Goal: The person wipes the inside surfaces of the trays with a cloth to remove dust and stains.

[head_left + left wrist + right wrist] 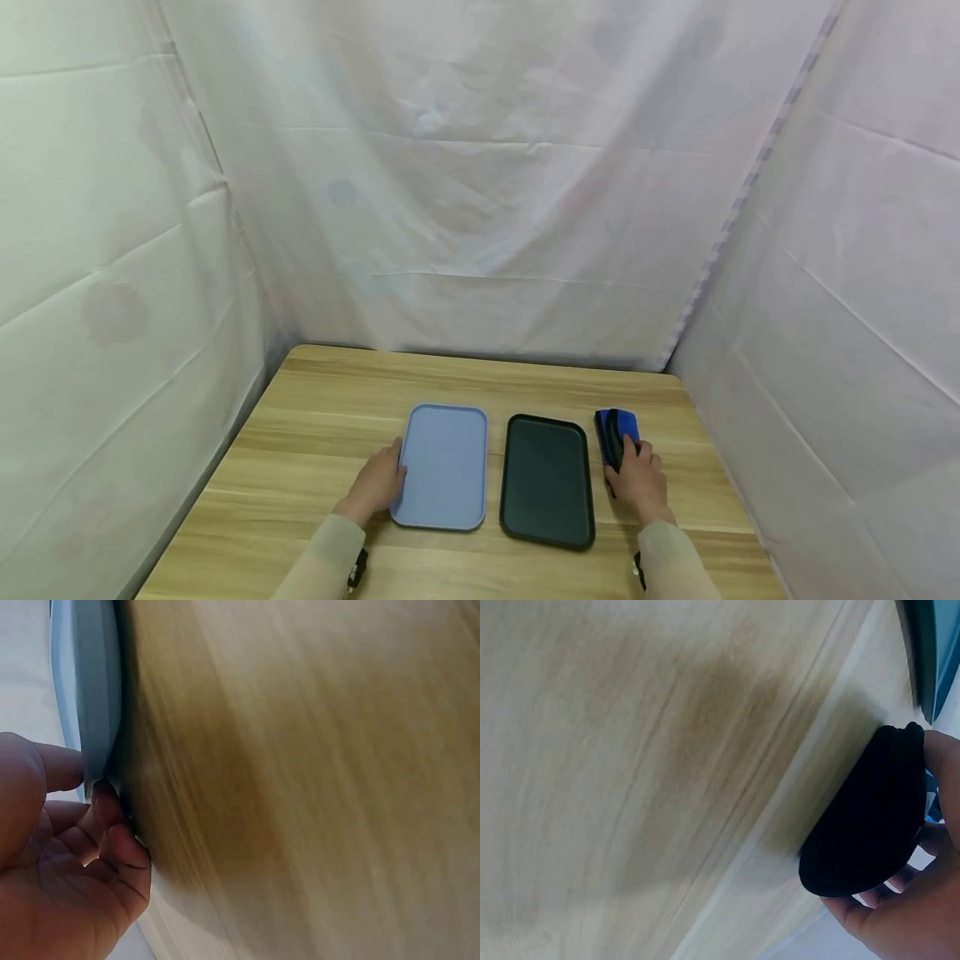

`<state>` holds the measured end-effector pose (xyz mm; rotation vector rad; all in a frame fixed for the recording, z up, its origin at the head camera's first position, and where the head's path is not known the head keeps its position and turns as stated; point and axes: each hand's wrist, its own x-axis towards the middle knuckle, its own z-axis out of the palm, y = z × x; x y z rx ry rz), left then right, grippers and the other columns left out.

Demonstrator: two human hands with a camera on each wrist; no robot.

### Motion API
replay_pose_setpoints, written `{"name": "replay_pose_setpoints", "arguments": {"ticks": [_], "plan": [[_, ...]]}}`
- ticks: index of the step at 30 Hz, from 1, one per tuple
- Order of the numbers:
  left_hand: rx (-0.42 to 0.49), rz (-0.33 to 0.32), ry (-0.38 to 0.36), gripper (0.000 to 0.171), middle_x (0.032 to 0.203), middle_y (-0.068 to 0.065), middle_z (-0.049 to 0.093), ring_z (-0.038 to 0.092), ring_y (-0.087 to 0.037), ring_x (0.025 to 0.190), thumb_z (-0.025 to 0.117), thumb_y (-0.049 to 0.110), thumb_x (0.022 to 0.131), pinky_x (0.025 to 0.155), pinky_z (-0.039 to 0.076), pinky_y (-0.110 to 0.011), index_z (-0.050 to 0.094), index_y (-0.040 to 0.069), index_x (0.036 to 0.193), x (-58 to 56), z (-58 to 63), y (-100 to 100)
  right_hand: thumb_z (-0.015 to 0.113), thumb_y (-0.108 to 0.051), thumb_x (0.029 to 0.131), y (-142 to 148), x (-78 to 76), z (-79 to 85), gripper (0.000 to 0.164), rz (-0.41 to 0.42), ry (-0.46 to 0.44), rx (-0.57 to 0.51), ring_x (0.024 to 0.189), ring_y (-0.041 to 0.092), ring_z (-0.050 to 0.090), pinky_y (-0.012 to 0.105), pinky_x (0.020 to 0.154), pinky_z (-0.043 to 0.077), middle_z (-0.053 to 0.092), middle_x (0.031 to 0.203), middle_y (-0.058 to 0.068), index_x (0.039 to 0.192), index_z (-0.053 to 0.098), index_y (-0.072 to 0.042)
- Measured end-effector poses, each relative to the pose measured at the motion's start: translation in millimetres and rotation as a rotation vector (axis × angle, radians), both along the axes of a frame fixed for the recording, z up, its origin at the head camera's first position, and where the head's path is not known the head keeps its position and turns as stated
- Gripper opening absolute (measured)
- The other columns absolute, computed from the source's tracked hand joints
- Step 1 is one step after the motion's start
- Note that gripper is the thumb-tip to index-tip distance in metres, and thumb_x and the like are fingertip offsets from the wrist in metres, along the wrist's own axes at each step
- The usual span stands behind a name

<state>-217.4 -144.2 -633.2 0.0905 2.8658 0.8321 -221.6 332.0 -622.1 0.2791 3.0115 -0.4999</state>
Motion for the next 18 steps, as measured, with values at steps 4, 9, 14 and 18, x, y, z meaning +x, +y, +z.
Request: {"name": "replay_pose_setpoints", "arguments": {"ticks": [4, 9, 14, 18], "plan": [[0.017, -0.002, -0.013, 0.057, 0.141, -0.027, 0.048, 0.05, -0.043, 0.127, 0.051, 0.017, 0.099, 0.103, 0.04, -0.054, 0.032, -0.005, 0.148, 3.0, 0.8, 1.5, 0.063, -0.03, 0.09, 0.0, 0.1, 0.8, 0.076, -0.003, -0.005, -0.001, 0.122, 0.057, 0.032, 0.067, 0.088, 0.037, 0.024, 0.141, 0.036, 0.15, 0.026, -0.001], [-0.008, -0.02, -0.007, 0.056, 0.136, -0.023, 0.055, 0.06, -0.04, 0.115, 0.052, 0.02, 0.099, 0.093, 0.048, -0.053, 0.035, 0.001, 0.148, 5.6, 2.0, 2.6, 0.065, -0.034, 0.088, -1.2, 3.0, 2.2, 0.079, -0.046, -0.034, -0.002, 0.116, 0.06, 0.034, 0.068, 0.083, 0.038, 0.027, 0.133, 0.041, 0.148, 0.026, -0.001], [-0.011, -0.022, -0.004, 0.052, 0.132, -0.023, 0.058, 0.063, -0.04, 0.11, 0.05, 0.021, 0.1, 0.089, 0.05, -0.053, 0.038, 0.003, 0.147, 7.3, 4.5, 2.8, 0.064, -0.04, 0.088, -4.1, 7.6, 1.1, 0.083, -0.091, -0.088, -0.014, 0.113, 0.061, 0.035, 0.069, 0.08, 0.038, 0.029, 0.129, 0.041, 0.151, 0.021, -0.007], [-0.003, -0.016, -0.004, 0.052, 0.128, -0.024, 0.06, 0.064, -0.04, 0.108, 0.048, 0.022, 0.1, 0.088, 0.05, -0.054, 0.038, 0.003, 0.147, 7.3, 4.6, 3.1, 0.061, -0.037, 0.09, -3.0, 10.7, -1.3, 0.079, -0.1, -0.095, -0.017, 0.109, 0.059, 0.038, 0.063, 0.074, 0.041, 0.03, 0.127, 0.039, 0.152, 0.019, -0.01]]}}
